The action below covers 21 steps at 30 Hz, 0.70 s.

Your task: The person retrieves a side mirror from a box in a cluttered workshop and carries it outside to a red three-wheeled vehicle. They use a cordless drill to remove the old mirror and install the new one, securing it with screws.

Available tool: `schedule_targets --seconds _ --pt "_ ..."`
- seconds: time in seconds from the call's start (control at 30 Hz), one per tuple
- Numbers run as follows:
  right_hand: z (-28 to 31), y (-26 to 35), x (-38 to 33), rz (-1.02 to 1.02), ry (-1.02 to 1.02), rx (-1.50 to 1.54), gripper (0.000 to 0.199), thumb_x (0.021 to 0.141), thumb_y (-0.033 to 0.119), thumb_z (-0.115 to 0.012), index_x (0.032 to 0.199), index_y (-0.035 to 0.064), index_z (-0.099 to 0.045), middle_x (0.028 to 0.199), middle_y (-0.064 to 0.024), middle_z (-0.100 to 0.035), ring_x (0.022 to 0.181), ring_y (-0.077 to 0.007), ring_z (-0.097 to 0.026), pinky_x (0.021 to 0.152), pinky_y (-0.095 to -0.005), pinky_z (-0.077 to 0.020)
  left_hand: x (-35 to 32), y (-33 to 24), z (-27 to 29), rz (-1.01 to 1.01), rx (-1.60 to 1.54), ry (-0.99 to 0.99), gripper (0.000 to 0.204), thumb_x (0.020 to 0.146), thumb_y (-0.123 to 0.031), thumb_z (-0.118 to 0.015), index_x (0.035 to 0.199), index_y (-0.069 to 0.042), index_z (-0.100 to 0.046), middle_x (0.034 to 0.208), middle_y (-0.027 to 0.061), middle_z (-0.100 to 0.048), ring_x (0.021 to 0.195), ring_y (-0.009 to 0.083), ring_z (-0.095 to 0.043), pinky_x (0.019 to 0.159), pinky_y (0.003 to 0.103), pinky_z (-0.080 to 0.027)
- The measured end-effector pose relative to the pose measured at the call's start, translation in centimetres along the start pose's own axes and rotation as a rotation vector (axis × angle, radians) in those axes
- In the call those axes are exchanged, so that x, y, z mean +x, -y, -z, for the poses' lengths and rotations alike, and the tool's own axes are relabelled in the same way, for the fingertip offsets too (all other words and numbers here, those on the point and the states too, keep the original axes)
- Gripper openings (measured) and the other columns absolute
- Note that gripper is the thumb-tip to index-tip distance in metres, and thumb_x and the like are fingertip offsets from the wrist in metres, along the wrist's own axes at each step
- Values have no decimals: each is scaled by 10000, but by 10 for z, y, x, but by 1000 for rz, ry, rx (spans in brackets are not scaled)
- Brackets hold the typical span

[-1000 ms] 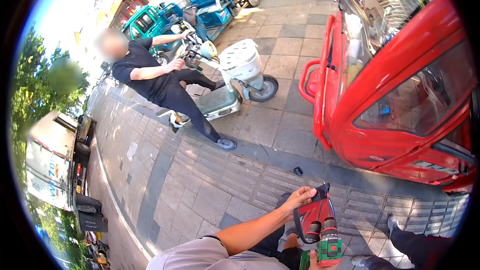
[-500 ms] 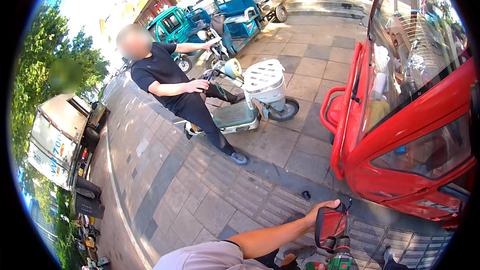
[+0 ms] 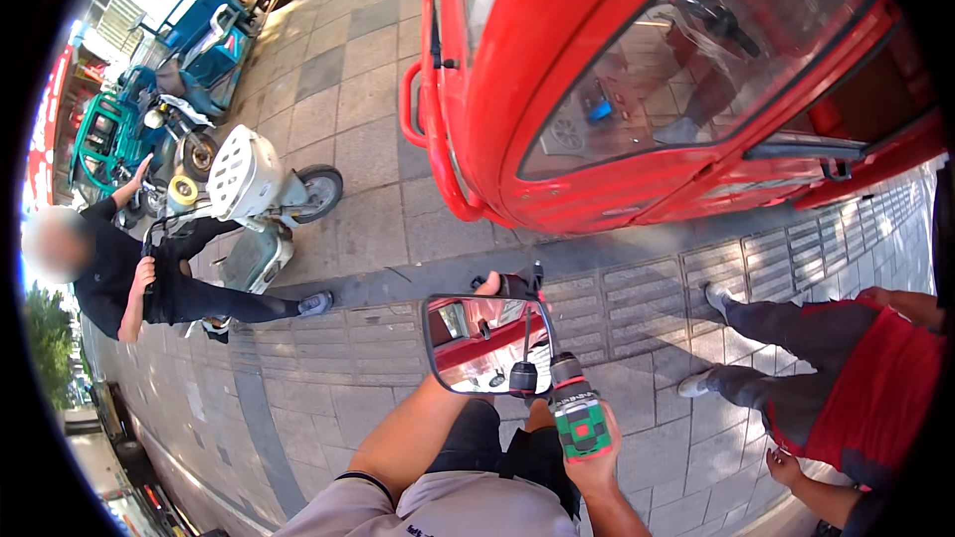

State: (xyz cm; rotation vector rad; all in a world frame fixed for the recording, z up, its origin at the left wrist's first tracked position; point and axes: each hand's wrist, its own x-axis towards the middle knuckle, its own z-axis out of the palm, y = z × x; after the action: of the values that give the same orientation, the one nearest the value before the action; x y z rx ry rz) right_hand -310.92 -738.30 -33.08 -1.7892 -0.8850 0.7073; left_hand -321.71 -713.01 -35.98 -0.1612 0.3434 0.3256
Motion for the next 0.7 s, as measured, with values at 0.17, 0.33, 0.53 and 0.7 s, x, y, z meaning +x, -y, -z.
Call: schedule_targets --seconds 0.17,0.33,0.53,0.7 --pt "-5 24 29 61 -83 8 582 688 58 -813 1233 -37 -632 966 -175 -673 873 -344 -686 790 -397 -541 21 -23 2 73 32 -2 853 951 -697 -497 1271 92 -557 1255 306 -614 1122 421 -653 942 550 -547" --pt "4 46 41 4 -70 -10 554 672 33 -817 1182 -43 -614 1019 -173 -673 892 -332 -671 793 -394 -538 34 -30 1 75 37 -69 835 940 -712 -497 1298 39 -563 1268 263 -616 1150 428 -634 930 582 -547" --pt "17 60 47 36 -66 -144 648 644 64 -844 1241 -44 -617 1009 -203 -652 890 -386 -662 789 -415 -542 40 -28 4 139 -13 35 877 938 -725 -487 1324 59 -552 1315 269 -592 1261 452 -570 984 627 -518" --pt "23 64 43 13 -69 -114 639 637 63 -845 1228 -35 -622 999 -194 -642 871 -388 -655 770 -412 -540 40 -22 5 145 -27 -28 893 917 -737 -518 1312 63 -559 1301 275 -605 1250 453 -580 990 617 -517"
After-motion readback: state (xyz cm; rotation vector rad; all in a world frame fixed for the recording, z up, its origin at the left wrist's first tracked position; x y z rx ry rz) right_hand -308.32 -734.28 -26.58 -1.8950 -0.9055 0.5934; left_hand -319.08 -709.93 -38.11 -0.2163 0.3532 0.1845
